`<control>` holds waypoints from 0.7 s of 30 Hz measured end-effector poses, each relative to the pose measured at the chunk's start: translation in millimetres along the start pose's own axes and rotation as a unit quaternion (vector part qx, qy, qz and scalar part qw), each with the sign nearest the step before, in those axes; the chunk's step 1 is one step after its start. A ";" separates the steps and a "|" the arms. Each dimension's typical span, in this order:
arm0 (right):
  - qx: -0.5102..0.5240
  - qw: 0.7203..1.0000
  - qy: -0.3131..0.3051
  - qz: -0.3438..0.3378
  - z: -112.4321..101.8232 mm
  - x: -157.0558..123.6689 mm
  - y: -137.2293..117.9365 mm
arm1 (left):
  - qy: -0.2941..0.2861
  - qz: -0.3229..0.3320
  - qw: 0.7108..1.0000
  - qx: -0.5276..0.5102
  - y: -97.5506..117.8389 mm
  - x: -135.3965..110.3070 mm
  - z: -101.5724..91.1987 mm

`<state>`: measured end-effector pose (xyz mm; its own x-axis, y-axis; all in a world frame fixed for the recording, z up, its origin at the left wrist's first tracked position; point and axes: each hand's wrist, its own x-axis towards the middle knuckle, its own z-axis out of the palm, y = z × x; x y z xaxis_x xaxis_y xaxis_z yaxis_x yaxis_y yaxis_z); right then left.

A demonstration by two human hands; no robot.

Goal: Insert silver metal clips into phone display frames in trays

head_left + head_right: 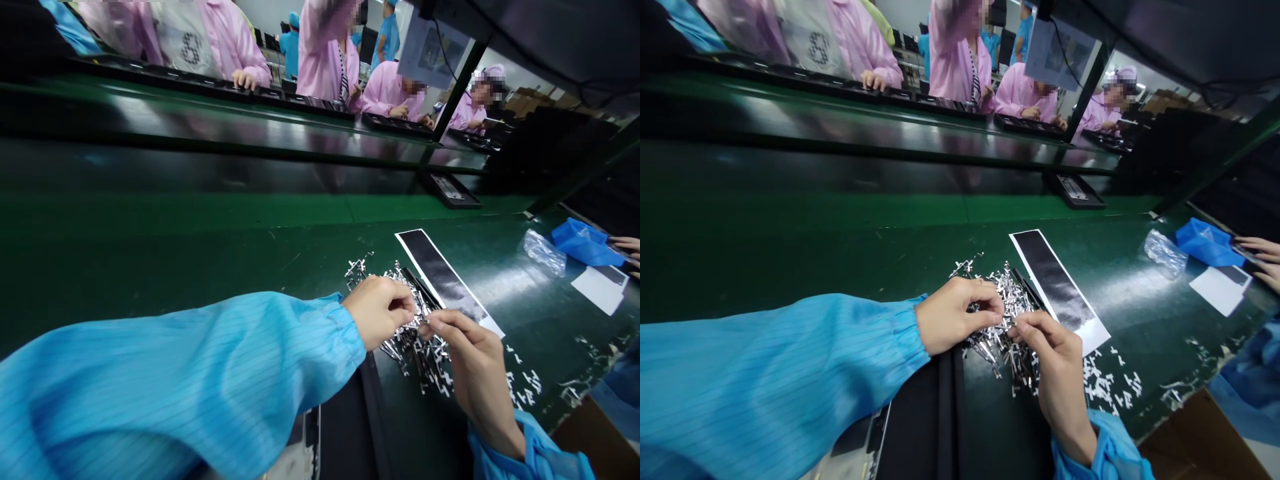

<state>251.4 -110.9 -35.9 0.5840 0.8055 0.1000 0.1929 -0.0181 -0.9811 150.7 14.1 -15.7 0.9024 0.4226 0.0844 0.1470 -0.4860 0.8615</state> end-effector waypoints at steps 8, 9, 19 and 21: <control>0.055 0.997 -0.056 0.022 0.7 1.9 -10.7 | -0.047 -0.028 0.993 -0.104 2.2 0.9 -4.2; 0.056 0.996 -0.059 0.020 0.6 1.7 -10.7 | -0.057 -0.033 0.991 -0.116 4.1 0.7 -5.4; -0.021 0.999 -0.020 -0.032 -0.2 1.9 -2.0 | -0.086 -0.068 0.988 -0.113 19.4 -0.1 -11.5; -0.063 0.996 0.029 -0.048 -12.9 -3.2 -1.3 | -0.074 -0.066 0.991 -0.093 25.6 -3.9 -18.1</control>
<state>259.4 -121.1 -32.9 0.6018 0.7717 0.2058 0.3451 -0.0188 -0.9384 143.6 13.8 15.1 0.9318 0.3494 -0.0980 0.2035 -0.2795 0.9383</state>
